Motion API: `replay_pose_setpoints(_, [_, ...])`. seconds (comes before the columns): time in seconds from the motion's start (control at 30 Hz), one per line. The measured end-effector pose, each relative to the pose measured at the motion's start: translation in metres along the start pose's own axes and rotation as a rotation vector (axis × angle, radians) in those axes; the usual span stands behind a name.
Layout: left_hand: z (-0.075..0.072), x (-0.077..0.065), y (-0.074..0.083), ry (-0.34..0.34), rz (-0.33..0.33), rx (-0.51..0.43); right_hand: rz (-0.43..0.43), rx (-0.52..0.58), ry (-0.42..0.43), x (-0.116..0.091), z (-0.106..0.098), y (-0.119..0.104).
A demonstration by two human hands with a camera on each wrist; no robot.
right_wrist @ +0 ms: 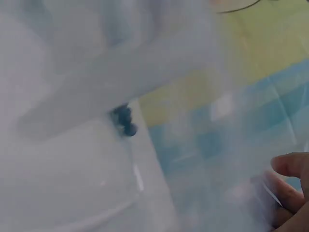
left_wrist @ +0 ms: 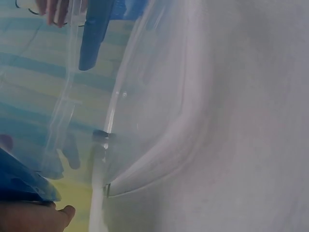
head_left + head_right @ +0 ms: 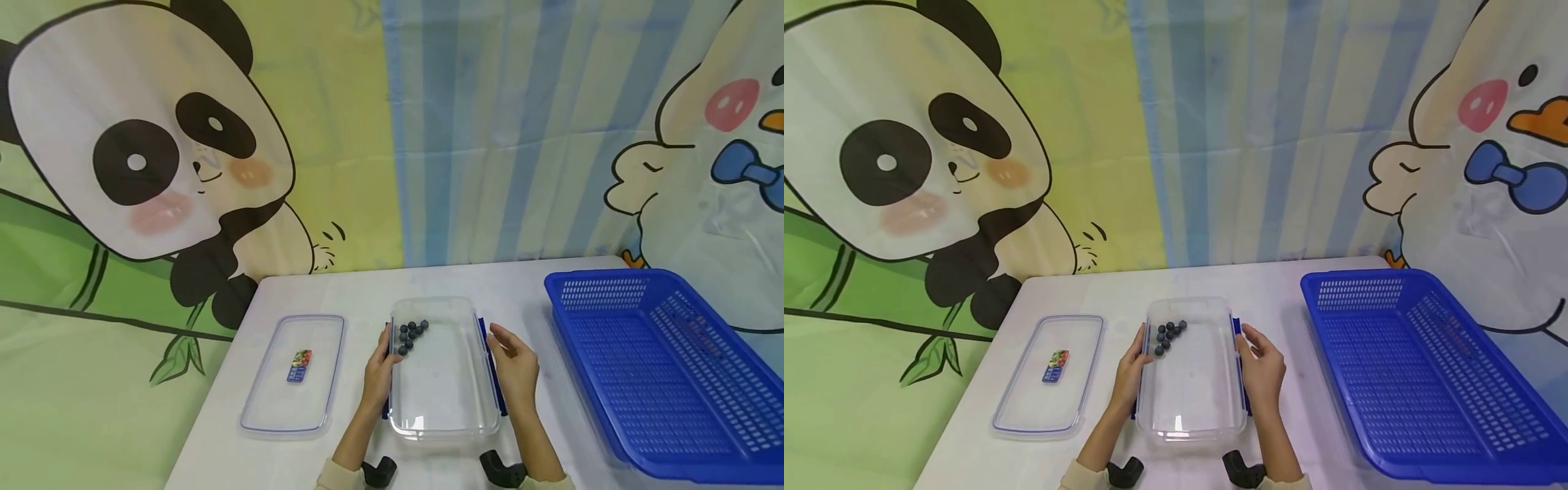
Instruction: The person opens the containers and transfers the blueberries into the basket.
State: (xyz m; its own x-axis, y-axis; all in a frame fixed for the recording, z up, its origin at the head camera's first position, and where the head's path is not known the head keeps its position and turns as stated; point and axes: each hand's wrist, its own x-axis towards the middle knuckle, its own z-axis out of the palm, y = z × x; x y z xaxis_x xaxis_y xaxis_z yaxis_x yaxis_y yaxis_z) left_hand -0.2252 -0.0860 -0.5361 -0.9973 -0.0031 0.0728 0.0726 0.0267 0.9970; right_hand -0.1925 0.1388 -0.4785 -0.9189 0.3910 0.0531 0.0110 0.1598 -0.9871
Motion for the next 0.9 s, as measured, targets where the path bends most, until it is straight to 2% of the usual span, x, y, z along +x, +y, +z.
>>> replay_pose_setpoints(0.07, [0.0, 0.0, 0.001, 0.007, -0.005, 0.004, -0.041, 0.076, -0.029, 0.004, 0.007, -0.015])
replay_pose_setpoints(0.13, [0.0, 0.0, 0.001, 0.017, -0.007, 0.014, -0.011, 0.194, -0.156, 0.01, 0.019, -0.03])
replay_pose_setpoints(0.23, [0.0, 0.0, 0.002, 0.033, -0.007, 0.022, 0.127, 0.308, -0.362, 0.022, 0.042, -0.045])
replay_pose_setpoints(0.33, [0.0, 0.0, 0.002, 0.041, 0.003, 0.03, 0.256, 0.294, -0.486, 0.032, 0.067, -0.046])
replay_pose_setpoints(0.43, [0.0, -0.001, 0.001, 0.034, 0.013, 0.041, 0.346, 0.229, -0.544, 0.039, 0.087, -0.032])
replay_pose_setpoints(0.57, [0.001, -0.001, -0.001, 0.024, 0.024, 0.058, 0.424, 0.123, -0.567, 0.043, 0.1, -0.01])
replay_pose_setpoints(0.7, [0.001, -0.002, -0.003, 0.038, 0.027, 0.076, 0.455, 0.077, -0.596, 0.045, 0.106, 0.003])
replay_pose_setpoints(0.9, [0.0, -0.002, -0.002, 0.048, 0.035, 0.083, 0.508, 0.075, -0.669, 0.051, 0.108, 0.01])
